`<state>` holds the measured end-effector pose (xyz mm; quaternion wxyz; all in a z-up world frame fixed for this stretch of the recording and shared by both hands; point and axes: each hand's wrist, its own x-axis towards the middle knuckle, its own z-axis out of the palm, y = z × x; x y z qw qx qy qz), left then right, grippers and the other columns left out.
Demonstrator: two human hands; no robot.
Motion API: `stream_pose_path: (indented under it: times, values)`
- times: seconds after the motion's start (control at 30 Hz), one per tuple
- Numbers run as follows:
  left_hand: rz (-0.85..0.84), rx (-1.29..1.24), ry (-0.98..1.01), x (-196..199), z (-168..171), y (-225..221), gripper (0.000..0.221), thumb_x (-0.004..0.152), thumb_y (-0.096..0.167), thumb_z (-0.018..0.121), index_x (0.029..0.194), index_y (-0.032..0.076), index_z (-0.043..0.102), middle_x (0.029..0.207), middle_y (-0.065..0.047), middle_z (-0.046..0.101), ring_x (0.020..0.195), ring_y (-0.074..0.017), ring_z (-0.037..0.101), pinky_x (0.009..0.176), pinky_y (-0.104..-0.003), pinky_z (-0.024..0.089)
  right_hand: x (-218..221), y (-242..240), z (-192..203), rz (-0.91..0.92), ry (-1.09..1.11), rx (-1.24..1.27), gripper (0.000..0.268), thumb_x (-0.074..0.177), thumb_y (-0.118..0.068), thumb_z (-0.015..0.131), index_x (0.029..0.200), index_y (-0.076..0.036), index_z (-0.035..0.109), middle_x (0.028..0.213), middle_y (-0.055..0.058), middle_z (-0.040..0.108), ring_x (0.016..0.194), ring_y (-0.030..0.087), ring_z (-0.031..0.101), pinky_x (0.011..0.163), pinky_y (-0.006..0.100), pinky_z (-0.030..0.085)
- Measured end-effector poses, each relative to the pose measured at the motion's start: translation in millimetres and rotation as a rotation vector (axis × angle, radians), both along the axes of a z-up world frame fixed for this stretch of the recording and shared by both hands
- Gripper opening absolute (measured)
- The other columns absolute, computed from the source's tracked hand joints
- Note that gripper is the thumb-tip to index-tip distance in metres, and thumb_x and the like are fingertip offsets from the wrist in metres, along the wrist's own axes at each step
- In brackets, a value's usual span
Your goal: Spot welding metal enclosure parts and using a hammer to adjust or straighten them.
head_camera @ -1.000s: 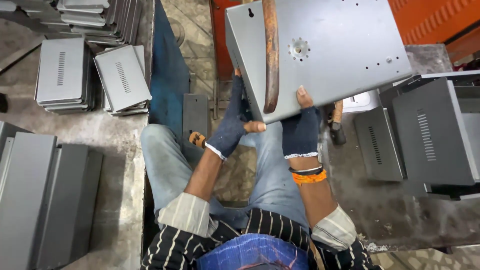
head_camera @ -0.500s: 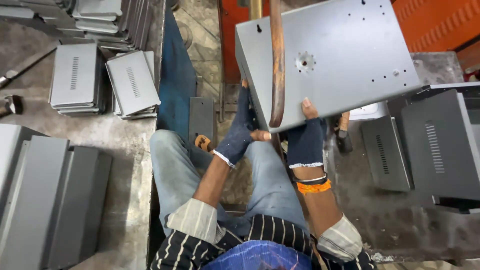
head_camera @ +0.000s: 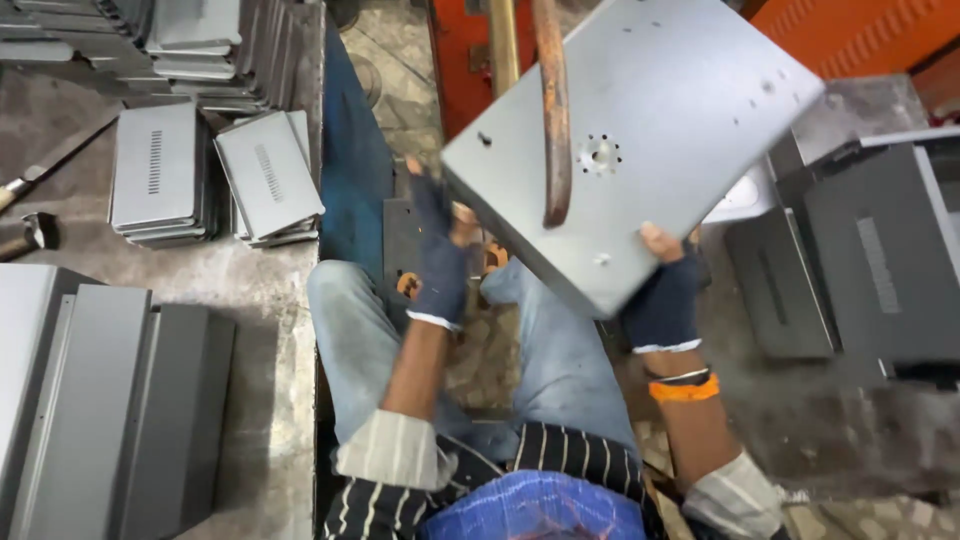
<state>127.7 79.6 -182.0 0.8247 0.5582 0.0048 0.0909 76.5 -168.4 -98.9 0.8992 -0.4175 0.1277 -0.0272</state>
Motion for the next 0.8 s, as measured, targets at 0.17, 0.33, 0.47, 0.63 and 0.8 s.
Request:
stream_pose_path:
  times: [0.17, 0.33, 0.47, 0.63, 0.8]
  values:
    - [-0.102, 0.298, -0.227, -35, 87, 18, 0.068, 0.112, 0.047, 0.049, 0.165, 0.008, 0.033, 0.17, -0.01, 0.039, 0.156, -0.0228, 0.037, 0.129, -0.037, 0.028, 17, -43, -6, 0.073, -0.016, -0.11, 0.062, 0.084, -0.03, 0.066, 0.136, 0.003, 0.055, 0.119, 0.016, 0.067, 0.104, 0.028, 0.068, 0.091, 0.039, 0.057]
    - [-0.188, 0.347, -0.197, -43, 102, 3, 0.062, 0.11, 0.047, 0.048, 0.157, 0.007, 0.045, 0.165, -0.011, 0.045, 0.153, -0.0231, 0.039, 0.124, -0.037, 0.032, 38, -61, 9, 0.169, -0.07, -0.111, 0.066, 0.084, -0.031, 0.067, 0.139, 0.003, 0.054, 0.12, 0.019, 0.067, 0.104, 0.029, 0.069, 0.088, 0.039, 0.059]
    - [-0.095, 0.351, -0.282, -35, 96, -9, 0.054, 0.112, 0.045, 0.05, 0.146, 0.004, 0.059, 0.163, -0.013, 0.049, 0.153, -0.0257, 0.044, 0.125, -0.037, 0.034, 48, -71, 13, 0.204, -0.071, -0.113, 0.064, 0.086, -0.032, 0.067, 0.137, 0.005, 0.056, 0.119, 0.02, 0.067, 0.104, 0.031, 0.07, 0.086, 0.038, 0.059]
    - [-0.027, 0.301, -0.261, -35, 101, -21, 0.049, 0.11, 0.043, 0.053, 0.137, 0.003, 0.065, 0.159, -0.014, 0.052, 0.148, -0.0257, 0.049, 0.12, -0.037, 0.037, 57, -80, 3, 0.174, -0.054, -0.124, 0.062, 0.087, -0.033, 0.065, 0.135, 0.005, 0.057, 0.119, 0.02, 0.068, 0.104, 0.029, 0.07, 0.087, 0.038, 0.059]
    - [0.061, 0.261, -0.349, -37, 94, -27, 0.046, 0.112, 0.041, 0.057, 0.135, 0.003, 0.068, 0.156, -0.013, 0.057, 0.143, -0.0224, 0.055, 0.121, -0.034, 0.041, 62, -74, 11, 0.218, -0.152, -0.095, 0.059, 0.088, -0.03, 0.064, 0.133, 0.007, 0.058, 0.118, 0.021, 0.067, 0.102, 0.03, 0.07, 0.089, 0.039, 0.058]
